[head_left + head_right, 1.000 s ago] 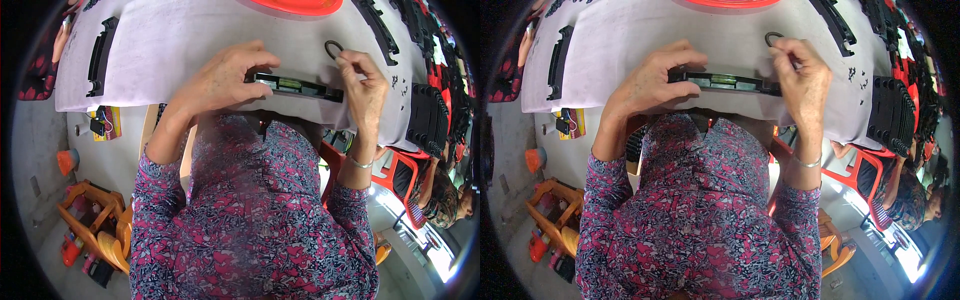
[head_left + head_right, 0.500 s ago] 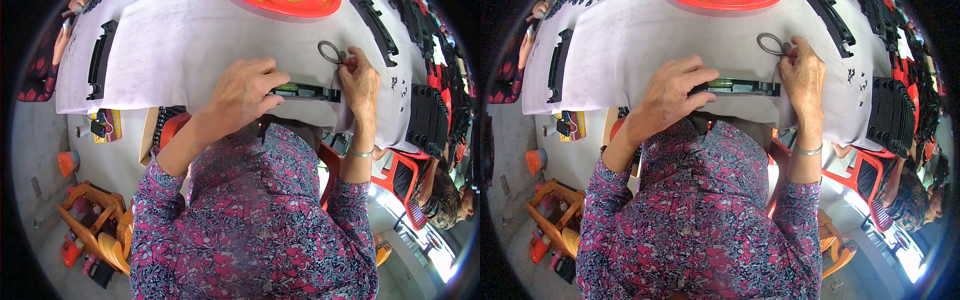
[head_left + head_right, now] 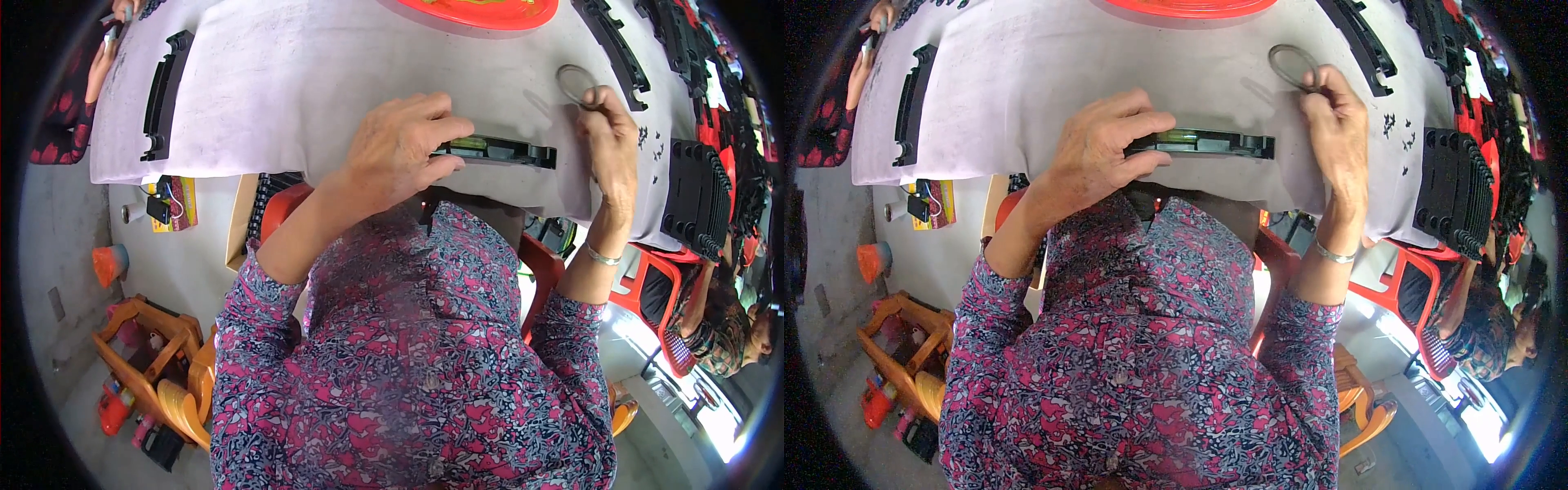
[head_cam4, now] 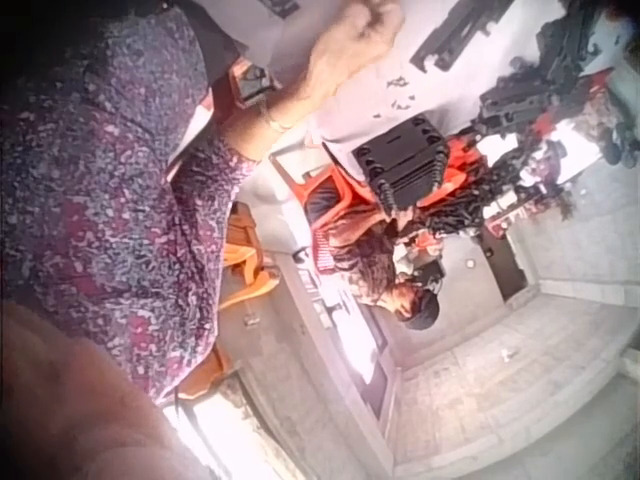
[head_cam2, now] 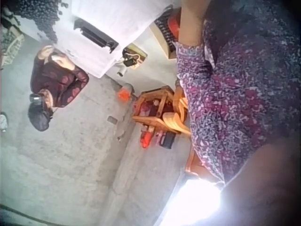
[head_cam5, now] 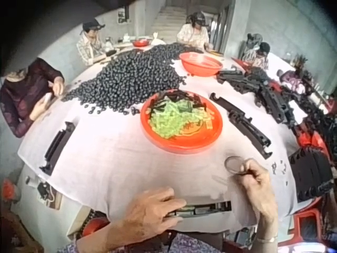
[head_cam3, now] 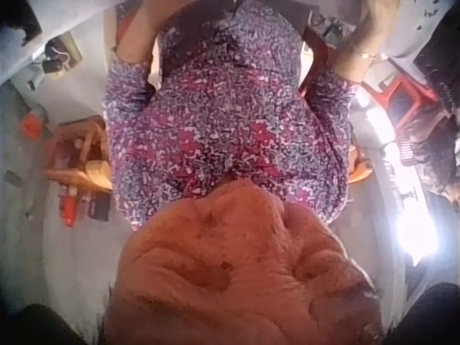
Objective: The person assembles small components and seals into a plastic housing for printer cartridges, using an assembly hook to place gears, seals, and black beads into the housing.
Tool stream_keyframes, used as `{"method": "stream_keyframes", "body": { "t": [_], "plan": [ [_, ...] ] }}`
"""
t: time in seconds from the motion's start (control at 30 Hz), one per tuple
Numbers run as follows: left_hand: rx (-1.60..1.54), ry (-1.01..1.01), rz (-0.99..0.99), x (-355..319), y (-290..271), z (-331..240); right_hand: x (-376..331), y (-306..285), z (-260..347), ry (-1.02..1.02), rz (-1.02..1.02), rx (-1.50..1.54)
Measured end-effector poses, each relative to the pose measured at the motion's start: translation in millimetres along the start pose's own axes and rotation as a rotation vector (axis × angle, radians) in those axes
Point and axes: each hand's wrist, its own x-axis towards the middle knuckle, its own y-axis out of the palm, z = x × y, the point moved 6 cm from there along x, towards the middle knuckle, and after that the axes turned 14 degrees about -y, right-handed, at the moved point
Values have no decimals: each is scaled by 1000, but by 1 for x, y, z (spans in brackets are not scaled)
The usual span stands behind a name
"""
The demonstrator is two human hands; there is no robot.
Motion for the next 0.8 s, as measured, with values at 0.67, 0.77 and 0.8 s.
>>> {"method": "stream_keyframes", "body": {
  "t": [0.67, 0.77, 0.8],
  "plan": [
    [26, -3, -9, 0, -4, -2, 1, 74, 91, -120, 98, 1382],
    [9, -4, -2, 1, -4, -1, 0, 74, 90, -181, 103, 1427],
    [9, -4, -1, 1, -4, -1, 0, 74, 88, -174, 54, 1480]
  ]
}}
